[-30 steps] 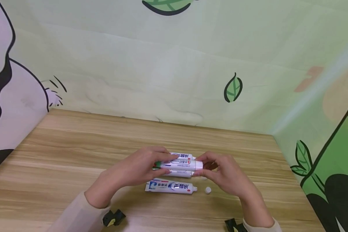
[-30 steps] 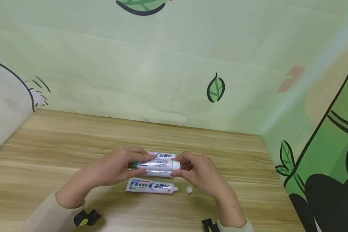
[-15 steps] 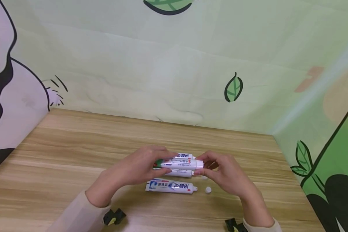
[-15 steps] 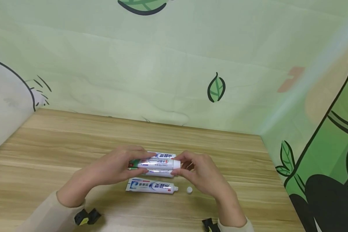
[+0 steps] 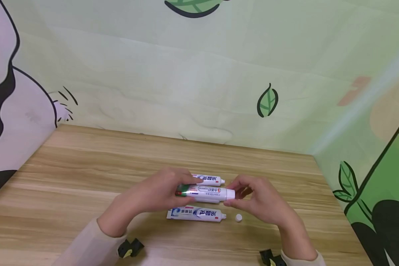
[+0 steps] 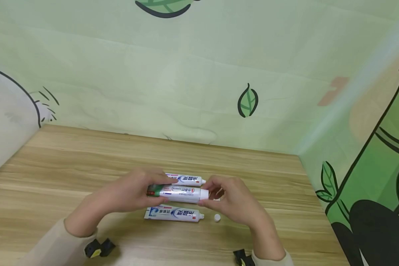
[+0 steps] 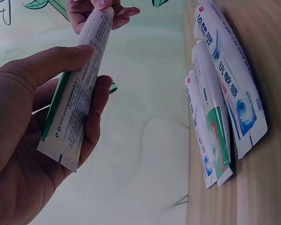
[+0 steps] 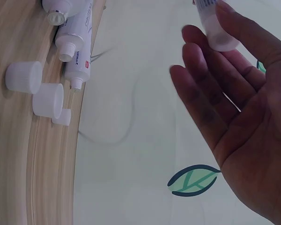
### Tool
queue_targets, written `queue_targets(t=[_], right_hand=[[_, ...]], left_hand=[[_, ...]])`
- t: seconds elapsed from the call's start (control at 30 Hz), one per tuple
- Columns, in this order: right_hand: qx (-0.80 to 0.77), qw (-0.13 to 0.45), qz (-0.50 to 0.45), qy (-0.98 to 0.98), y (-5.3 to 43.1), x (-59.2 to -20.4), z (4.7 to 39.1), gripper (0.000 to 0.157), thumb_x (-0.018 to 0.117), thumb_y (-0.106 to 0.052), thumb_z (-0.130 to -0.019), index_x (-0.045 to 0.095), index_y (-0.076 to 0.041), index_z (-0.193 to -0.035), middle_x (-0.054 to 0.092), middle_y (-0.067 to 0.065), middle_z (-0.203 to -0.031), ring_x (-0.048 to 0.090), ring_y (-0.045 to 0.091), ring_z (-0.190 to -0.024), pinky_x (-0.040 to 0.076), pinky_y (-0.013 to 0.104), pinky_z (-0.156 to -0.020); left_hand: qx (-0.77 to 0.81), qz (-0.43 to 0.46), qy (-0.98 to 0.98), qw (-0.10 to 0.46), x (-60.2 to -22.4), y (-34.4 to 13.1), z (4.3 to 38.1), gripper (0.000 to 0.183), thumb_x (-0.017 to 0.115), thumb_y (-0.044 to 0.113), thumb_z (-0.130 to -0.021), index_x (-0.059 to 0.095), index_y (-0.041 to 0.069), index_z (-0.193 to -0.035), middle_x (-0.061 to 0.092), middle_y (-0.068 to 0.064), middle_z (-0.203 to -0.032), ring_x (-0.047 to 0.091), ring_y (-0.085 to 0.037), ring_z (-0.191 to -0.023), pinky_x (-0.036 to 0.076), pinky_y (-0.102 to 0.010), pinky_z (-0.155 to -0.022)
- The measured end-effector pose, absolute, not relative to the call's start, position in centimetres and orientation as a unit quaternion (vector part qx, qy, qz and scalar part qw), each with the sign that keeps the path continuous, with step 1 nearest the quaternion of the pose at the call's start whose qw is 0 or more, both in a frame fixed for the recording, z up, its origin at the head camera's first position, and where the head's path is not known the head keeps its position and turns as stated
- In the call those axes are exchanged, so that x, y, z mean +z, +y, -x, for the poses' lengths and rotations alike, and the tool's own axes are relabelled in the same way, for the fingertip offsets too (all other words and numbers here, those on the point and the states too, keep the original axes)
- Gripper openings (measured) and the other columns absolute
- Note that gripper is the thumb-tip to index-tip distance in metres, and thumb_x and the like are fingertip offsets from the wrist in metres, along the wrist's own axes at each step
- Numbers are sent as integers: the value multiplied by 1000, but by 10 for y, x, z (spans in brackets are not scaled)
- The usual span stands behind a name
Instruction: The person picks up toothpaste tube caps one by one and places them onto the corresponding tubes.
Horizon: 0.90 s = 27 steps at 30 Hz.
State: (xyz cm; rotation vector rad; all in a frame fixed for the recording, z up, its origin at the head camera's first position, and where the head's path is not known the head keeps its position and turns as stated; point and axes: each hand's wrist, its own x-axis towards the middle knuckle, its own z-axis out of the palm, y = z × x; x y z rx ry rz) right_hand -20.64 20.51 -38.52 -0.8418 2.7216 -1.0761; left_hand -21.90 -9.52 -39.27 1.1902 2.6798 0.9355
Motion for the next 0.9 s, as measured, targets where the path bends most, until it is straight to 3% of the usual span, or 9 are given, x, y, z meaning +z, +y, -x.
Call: queue_targets(t=[0.13,0.37,0.57,0.9], right_hand=[[-341,77,274,896,206,-385,207,23,89,-29,-83,71,-24,-96,71,-11,-87,66,8,-79,60,31,-77],[-323,142,276,894,204,-388,206,25,89,-28,-82,68,-24,-95,70,-11,-86,65,10,-77,56,27,-72],[-315,154,286,892,201,-391,207,27,90,-20,-80,68,-23,-95,69,-11,-83,64,8,-74,56,25,-67],[-297,183,290,891,199,-394,206,28,90,-19,-79,66,-20,-95,67,-10,-79,62,6,-72,54,24,-65]], left_hand=[[298,-397,867,51,-393,-92,218,35,79,24,-93,75,17,-127,74,3,-110,59,-6,-81,52,-19,-68],[255,-409,873,75,-398,-89,214,34,84,25,-87,77,14,-118,76,1,-113,62,-6,-92,55,-25,-84],[248,-413,872,87,-404,-86,214,32,88,27,-83,77,14,-110,74,5,-104,61,-5,-88,54,-26,-85],[232,-409,877,102,-410,-79,212,39,89,34,-81,77,14,-113,74,6,-108,61,-6,-90,55,-28,-88]])
